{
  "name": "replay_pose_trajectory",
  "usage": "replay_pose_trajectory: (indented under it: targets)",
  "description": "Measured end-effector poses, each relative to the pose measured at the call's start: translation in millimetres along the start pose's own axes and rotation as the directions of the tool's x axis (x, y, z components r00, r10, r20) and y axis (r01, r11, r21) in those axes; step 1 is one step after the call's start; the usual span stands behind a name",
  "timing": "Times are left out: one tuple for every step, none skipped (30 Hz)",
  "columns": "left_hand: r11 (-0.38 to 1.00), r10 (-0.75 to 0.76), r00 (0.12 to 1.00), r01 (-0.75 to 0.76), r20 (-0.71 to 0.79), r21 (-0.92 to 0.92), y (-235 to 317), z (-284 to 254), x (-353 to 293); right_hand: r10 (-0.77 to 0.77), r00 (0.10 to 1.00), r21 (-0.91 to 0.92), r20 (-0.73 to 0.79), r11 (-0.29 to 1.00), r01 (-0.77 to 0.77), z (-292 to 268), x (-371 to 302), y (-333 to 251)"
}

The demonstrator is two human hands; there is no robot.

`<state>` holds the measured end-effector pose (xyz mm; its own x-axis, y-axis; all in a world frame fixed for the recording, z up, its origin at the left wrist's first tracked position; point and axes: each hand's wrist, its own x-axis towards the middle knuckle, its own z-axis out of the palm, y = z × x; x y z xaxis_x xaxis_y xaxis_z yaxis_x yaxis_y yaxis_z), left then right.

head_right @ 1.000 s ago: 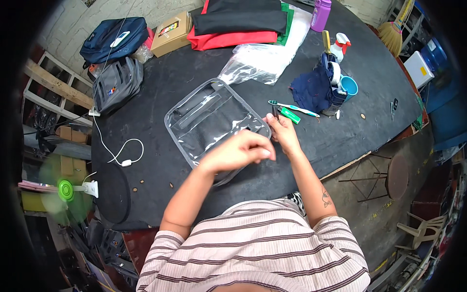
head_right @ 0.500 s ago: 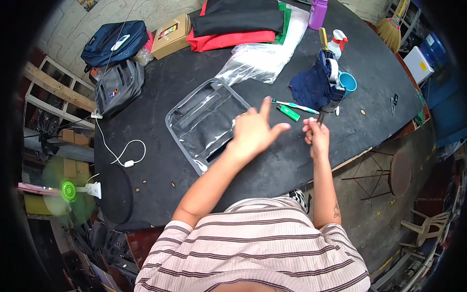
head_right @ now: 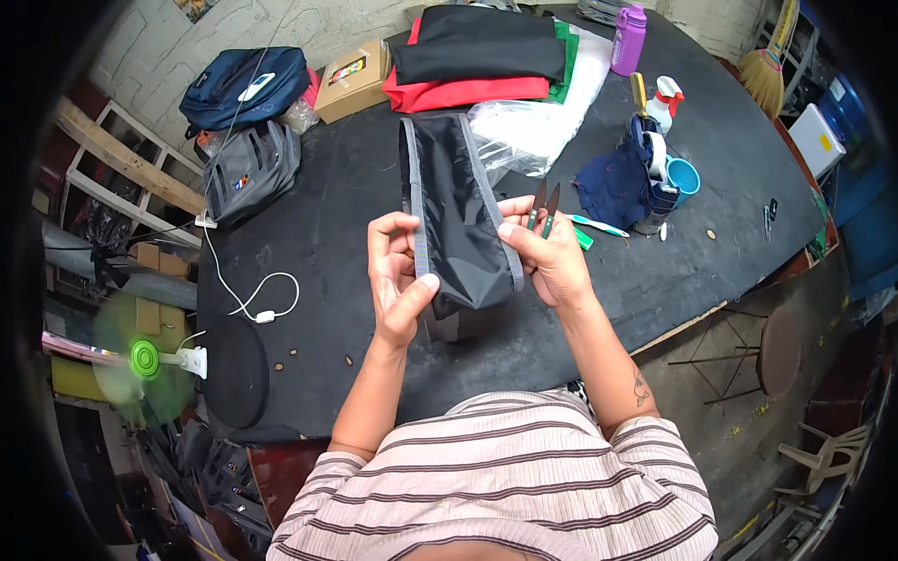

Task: Inspect manufactured bags and pouches for quality control, using snips to trim loose threads and tweezers to remove debris.

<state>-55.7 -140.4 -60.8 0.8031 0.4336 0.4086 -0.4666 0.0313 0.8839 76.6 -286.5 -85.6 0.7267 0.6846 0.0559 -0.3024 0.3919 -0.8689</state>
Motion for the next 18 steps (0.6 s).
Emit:
replay_pose_trajectory:
  targets:
    - [0.999, 0.001, 1.000, 0.000, 0.005, -0.053, 1, -1, 1, 0.000, 1.000, -0.001, 0.006, 1.000, 0.000, 6, 1, -2]
    - [0.998, -0.008, 0.999, 0.005, -0.045, -0.067, 6, 1, 3, -0.018, 1.000, 0.008, 0.010, 1.000, 0.018, 13, 1, -6]
    - [0.998, -0.024, 0.997, 0.028, -0.077, 0.051, 7, -7, 7, -0.036, 0.999, 0.017, 0.014, 0.999, 0.036, 17, 1, -7]
    - [0.990, 0.036, 0.995, -0.024, -0.089, 0.139, 15, -8, 15, -0.035, 0.999, 0.016, 0.017, 0.999, 0.034, 17, 0, -6]
    - [0.995, 0.005, 0.994, 0.005, -0.106, 0.096, 19, -11, 20, -0.049, 0.999, -0.034, -0.003, 0.998, 0.049, 15, -1, -5]
    - [0.989, 0.015, 0.992, 0.004, -0.122, 0.150, 17, -20, 24, -0.064, 0.998, -0.084, -0.022, 0.995, 0.062, 14, -2, -3]
    - [0.986, -0.070, 0.991, 0.086, -0.116, 0.142, 22, -24, 28, -0.063, 0.998, -0.085, -0.018, 0.995, 0.061, 18, -3, -2]
    - [0.977, -0.154, 0.982, 0.168, -0.109, 0.134, 27, -27, 31, -0.113, 0.993, -0.059, -0.046, 0.992, 0.110, 22, -5, -1]
    - [0.973, -0.167, 0.983, 0.176, -0.071, 0.149, 23, -34, 32, -0.162, 0.984, -0.035, -0.076, 0.986, 0.160, 25, -7, 0]
    - [0.973, -0.167, 0.983, 0.177, -0.073, 0.148, 24, -33, 32, -0.205, 0.976, -0.104, -0.068, 0.975, 0.197, 24, -9, 1]
    - [0.934, -0.114, 0.991, 0.132, -0.073, 0.331, 27, -31, 33, -0.204, 0.977, -0.105, -0.067, 0.975, 0.196, 25, -10, 1]
    - [0.860, -0.063, 0.996, 0.086, -0.062, 0.503, 30, -27, 33, -0.197, 0.978, -0.153, -0.072, 0.971, 0.184, 26, -11, 1]
    - [0.800, -0.079, 0.993, 0.118, -0.092, 0.589, 37, -19, 33, -0.190, 0.978, -0.201, -0.080, 0.964, 0.171, 27, -12, 0]
    - [0.696, -0.030, 0.998, 0.063, -0.058, 0.716, 36, -18, 32, -0.211, 0.974, -0.271, -0.084, 0.945, 0.181, 31, -15, 0]
    - [0.570, 0.012, 1.000, 0.006, -0.016, 0.821, 35, -18, 32, -0.209, 0.974, -0.273, -0.088, 0.945, 0.178, 31, -17, 1]
    - [0.452, 0.074, 0.997, -0.042, 0.009, 0.891, 40, -12, 29, -0.232, 0.969, -0.297, -0.084, 0.934, 0.198, 32, -18, 1]
    - [0.383, 0.105, 0.994, -0.059, 0.020, 0.922, 37, -9, 24, -0.255, 0.964, -0.319, -0.079, 0.922, 0.217, 34, -19, 1]
    - [0.311, 0.135, 0.990, -0.074, 0.033, 0.948, 33, -8, 21, -0.250, 0.963, -0.299, -0.097, 0.930, 0.211, 34, -20, 0]
